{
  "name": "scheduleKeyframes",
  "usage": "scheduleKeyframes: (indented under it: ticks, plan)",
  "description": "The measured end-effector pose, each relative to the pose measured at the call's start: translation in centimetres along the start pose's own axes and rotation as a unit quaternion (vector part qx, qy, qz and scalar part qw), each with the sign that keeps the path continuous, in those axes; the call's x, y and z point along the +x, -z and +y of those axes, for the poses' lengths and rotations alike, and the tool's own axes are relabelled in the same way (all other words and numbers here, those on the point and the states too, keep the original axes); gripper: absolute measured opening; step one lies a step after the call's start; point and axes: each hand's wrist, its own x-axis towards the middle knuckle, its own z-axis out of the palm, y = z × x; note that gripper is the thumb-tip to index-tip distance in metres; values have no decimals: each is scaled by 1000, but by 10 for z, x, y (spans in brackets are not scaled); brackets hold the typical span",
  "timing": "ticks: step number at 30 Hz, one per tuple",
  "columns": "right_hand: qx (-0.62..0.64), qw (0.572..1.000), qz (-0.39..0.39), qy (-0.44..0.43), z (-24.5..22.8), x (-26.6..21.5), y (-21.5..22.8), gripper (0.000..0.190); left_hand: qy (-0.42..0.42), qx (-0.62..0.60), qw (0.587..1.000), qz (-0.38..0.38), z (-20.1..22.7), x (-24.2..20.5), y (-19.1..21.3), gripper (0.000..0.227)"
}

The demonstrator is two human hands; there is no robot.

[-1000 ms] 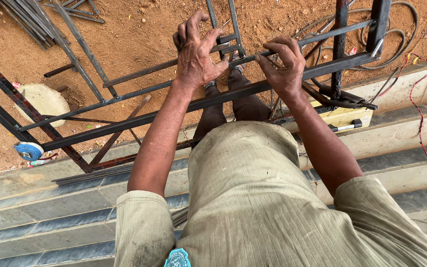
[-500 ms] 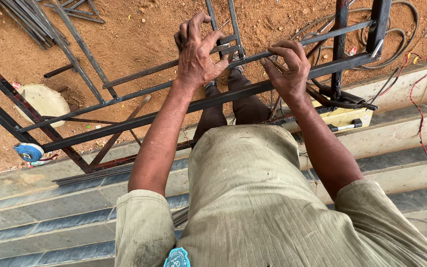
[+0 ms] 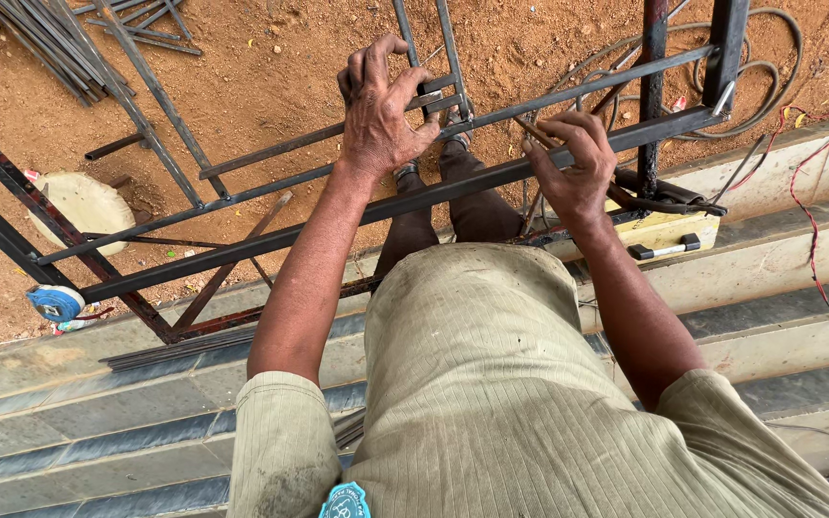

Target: The person positions and aligns metal rods onto a frame, then uses a welding tool to fuse the joints together.

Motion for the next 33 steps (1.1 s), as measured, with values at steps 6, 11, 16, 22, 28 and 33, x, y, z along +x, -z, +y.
scheduleKeyframes:
  ticks: [6,11,16,22,28,33]
  plan:
    - [-41,999,3,-17,-8,-41,24,27,-2,-2,1000,-1,0,0,1,55]
    - [-38,996,8,-85,-6,-69,36,21,1,6,1000,5,-2,-6,8,66]
    - [-49,990,16,-131,-5,-86,37,13,26,23,996,86,3,-35,39,62]
    - [2,976,99,-195,27,-129,28,17,68,-5,987,149,20,-88,75,42]
    - [102,825,347,-435,81,-189,28,45,117,5,982,151,36,-138,84,33]
    - [149,852,244,-438,98,-186,52,89,120,-28,982,144,46,-146,85,30]
